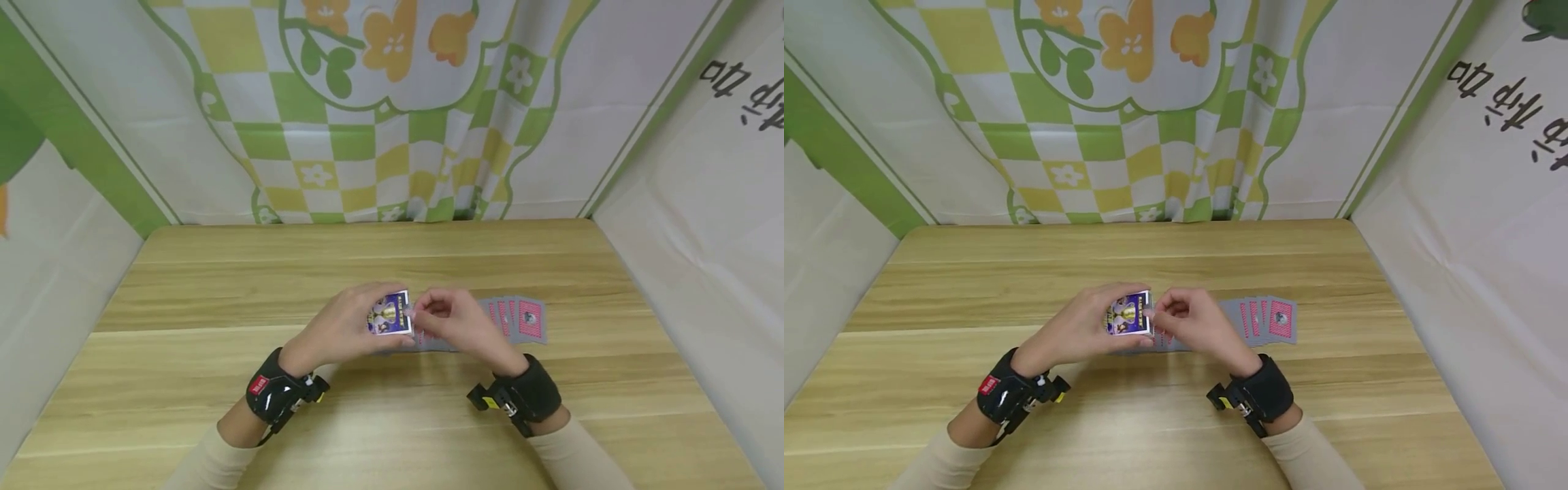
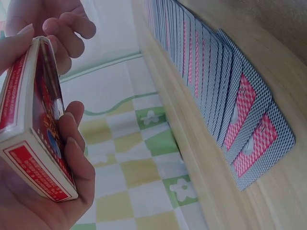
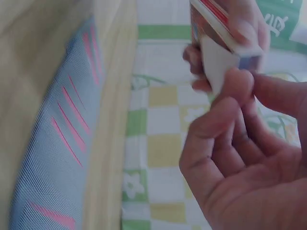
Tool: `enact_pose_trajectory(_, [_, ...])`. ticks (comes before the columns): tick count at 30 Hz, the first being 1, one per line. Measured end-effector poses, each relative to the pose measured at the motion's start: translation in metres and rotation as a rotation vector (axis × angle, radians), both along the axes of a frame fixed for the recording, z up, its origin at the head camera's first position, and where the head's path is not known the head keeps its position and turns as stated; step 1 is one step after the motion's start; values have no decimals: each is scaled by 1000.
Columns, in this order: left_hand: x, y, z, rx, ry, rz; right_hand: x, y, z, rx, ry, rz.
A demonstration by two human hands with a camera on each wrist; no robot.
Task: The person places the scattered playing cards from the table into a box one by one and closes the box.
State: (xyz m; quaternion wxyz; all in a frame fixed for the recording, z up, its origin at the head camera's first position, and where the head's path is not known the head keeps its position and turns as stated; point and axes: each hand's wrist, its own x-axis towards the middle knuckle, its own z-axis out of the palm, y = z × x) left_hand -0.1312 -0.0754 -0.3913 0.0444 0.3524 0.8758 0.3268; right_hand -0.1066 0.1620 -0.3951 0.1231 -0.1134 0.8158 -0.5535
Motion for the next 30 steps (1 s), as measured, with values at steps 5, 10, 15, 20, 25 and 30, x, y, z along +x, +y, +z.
enact_pose_trajectory(5, [-1,0,1,5,1,5,-10,42,10,143,101,5])
enact_pose_trajectory(10, [-2,1,0,4,-2,-7,-18,117,8,463,92,84])
enact_pose_trajectory(15, [-1,0,-1,-4,8,-5,-22,170,-6,634,-123,47])
enact_pose_trajectory(20, [-2,0,0,-13,13,-15,-26,190,-24,682,-182,27])
enact_pose_trajectory(25, [-1,0,-1,-23,19,-9,-28,190,-37,716,-173,33])
enact_pose_trajectory(30, [-1,0,-2,-21,18,-5,-32,190,-42,690,-122,13])
